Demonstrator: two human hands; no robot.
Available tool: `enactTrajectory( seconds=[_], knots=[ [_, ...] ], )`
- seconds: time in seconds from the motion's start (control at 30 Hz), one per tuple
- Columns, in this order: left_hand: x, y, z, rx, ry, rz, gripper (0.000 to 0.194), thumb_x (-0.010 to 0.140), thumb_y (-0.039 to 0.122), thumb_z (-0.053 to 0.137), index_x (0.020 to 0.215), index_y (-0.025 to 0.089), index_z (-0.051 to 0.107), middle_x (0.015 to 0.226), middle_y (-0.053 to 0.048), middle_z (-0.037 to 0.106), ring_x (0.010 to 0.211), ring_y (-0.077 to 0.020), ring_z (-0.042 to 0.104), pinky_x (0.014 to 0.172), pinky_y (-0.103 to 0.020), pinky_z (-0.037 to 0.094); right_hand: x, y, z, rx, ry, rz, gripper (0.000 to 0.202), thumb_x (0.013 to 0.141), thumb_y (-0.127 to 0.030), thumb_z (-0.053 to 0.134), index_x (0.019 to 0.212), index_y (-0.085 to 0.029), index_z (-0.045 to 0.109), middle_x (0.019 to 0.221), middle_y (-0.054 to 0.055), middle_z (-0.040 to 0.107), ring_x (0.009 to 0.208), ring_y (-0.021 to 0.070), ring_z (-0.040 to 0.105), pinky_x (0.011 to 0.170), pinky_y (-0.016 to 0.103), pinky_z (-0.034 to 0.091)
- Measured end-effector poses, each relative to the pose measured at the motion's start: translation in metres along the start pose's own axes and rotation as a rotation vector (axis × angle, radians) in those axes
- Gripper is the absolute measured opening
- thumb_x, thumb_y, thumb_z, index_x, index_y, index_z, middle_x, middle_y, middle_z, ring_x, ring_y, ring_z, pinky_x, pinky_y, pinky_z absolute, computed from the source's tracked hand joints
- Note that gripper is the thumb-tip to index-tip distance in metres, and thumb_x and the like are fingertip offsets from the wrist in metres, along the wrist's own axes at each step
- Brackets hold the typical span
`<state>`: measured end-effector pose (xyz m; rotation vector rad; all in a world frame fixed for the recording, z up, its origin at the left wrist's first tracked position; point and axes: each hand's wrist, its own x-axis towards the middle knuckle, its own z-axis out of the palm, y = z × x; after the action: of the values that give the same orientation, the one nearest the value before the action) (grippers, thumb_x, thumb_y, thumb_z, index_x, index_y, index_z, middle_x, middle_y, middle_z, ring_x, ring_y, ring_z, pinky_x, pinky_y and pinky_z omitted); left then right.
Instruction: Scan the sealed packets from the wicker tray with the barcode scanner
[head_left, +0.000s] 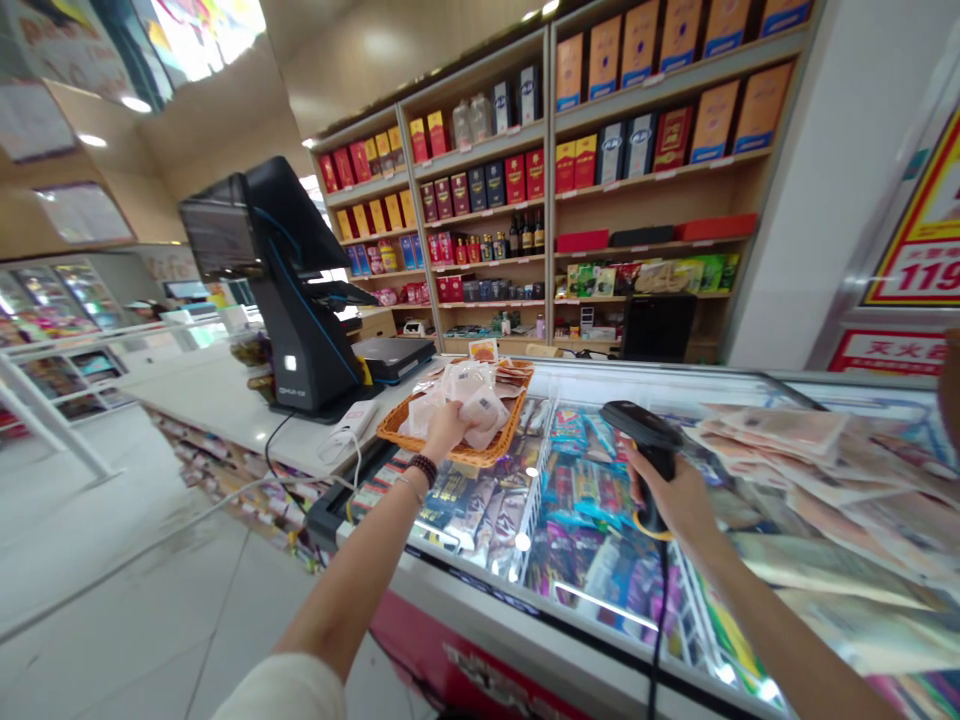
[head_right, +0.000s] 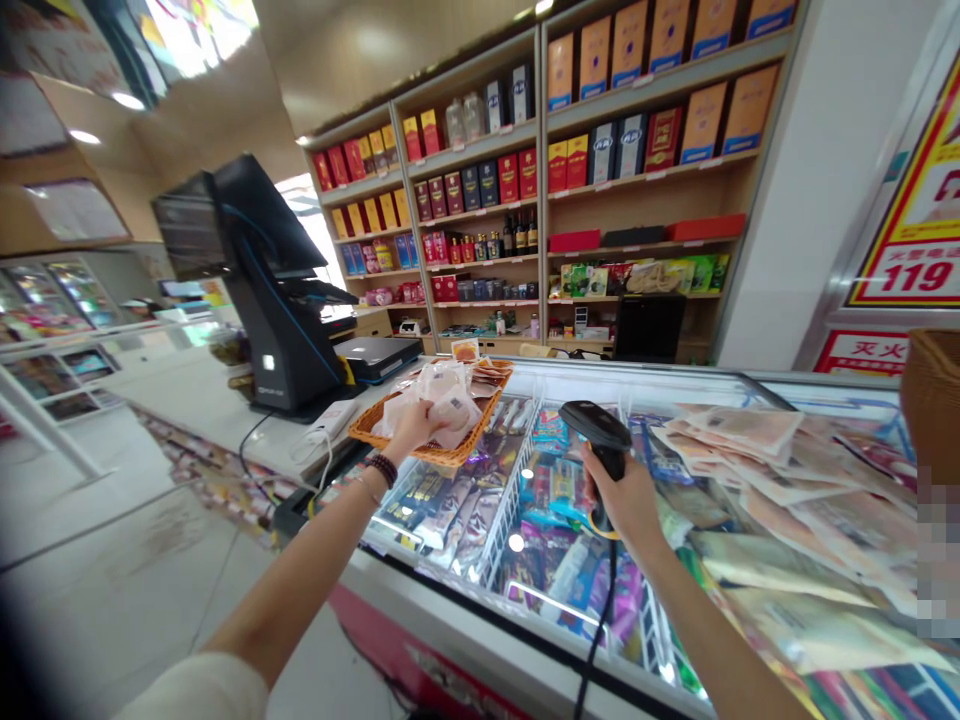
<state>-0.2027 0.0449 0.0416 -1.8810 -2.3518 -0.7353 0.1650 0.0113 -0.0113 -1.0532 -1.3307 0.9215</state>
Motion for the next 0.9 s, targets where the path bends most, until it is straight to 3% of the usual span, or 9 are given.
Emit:
enactTrajectory(
  seconds=[0.1, 0.2, 0.33, 0.5, 0.67, 0.9],
  knots=[
    [-0.002, 0.012, -0.007, -0.293, 0.116, -0.022, 0.016, 0.090, 0.029, 0.066, 0.099, 0.016, 0.068, 0.092, -0.010, 0.077, 0.091, -0.0258, 0.074, 0.080, -0.035, 0.057, -0.002, -0.005, 0.000, 0.025, -0.005, 0.012, 0.050, 0.074, -0.068, 0.076, 0.061, -0.023, 0.059, 0.049, 0.001, 0.058, 0.041, 0.0161, 0.052, 0.044, 0.031, 0.043],
    [-0.007, 0.042, 0.003, -0.772, 0.100, 0.011, 0.025, 0.089, 0.027, 0.065, 0.112, 0.017, 0.065, 0.091, -0.007, 0.077, 0.081, -0.0213, 0.074, 0.073, -0.033, 0.061, -0.005, -0.014, 0.002, 0.028, -0.028, 0.014, 0.050, 0.075, -0.067, 0.076, 0.059, -0.024, 0.057, 0.048, 0.001, 0.058, 0.041, 0.0164, 0.052, 0.044, 0.031, 0.044],
    [-0.020, 0.092, 0.046, -1.230, -0.007, 0.058, 0.030, 0.082, 0.033, 0.075, 0.106, 0.019, 0.064, 0.096, -0.008, 0.077, 0.083, -0.0215, 0.076, 0.074, -0.036, 0.065, -0.011, -0.026, 0.006, 0.038, -0.040, -0.003, 0.050, 0.076, -0.067, 0.074, 0.057, -0.025, 0.055, 0.047, 0.000, 0.056, 0.039, 0.0162, 0.050, 0.045, 0.032, 0.043],
    [-0.031, 0.132, 0.102, -1.408, -0.108, 0.026, 0.042, 0.073, 0.043, 0.085, 0.097, 0.020, 0.060, 0.084, -0.006, 0.076, 0.078, -0.0211, 0.076, 0.073, -0.036, 0.065, -0.014, -0.029, 0.006, 0.022, -0.070, -0.009, 0.049, 0.079, -0.063, 0.074, 0.055, -0.025, 0.056, 0.044, 0.000, 0.055, 0.040, 0.0159, 0.050, 0.046, 0.031, 0.043],
    [-0.031, 0.134, 0.134, -1.408, -0.106, -0.018, 0.041, 0.074, 0.043, 0.083, 0.097, 0.021, 0.057, 0.084, -0.004, 0.075, 0.081, -0.0200, 0.077, 0.074, -0.033, 0.065, -0.012, -0.021, 0.006, -0.031, -0.057, -0.033, 0.051, 0.083, -0.064, 0.069, 0.052, -0.025, 0.056, 0.042, 0.001, 0.055, 0.039, 0.0159, 0.049, 0.048, 0.032, 0.043],
    [-0.028, 0.119, 0.144, -1.438, -0.124, -0.064, 0.043, 0.072, 0.040, 0.085, 0.098, 0.020, 0.058, 0.086, -0.006, 0.077, 0.082, -0.0207, 0.077, 0.074, -0.034, 0.065, -0.013, -0.012, 0.010, -0.081, -0.084, 0.002, 0.051, 0.083, -0.066, 0.067, 0.055, -0.026, 0.052, 0.041, -0.001, 0.054, 0.037, 0.0145, 0.047, 0.049, 0.031, 0.043]
  ],
)
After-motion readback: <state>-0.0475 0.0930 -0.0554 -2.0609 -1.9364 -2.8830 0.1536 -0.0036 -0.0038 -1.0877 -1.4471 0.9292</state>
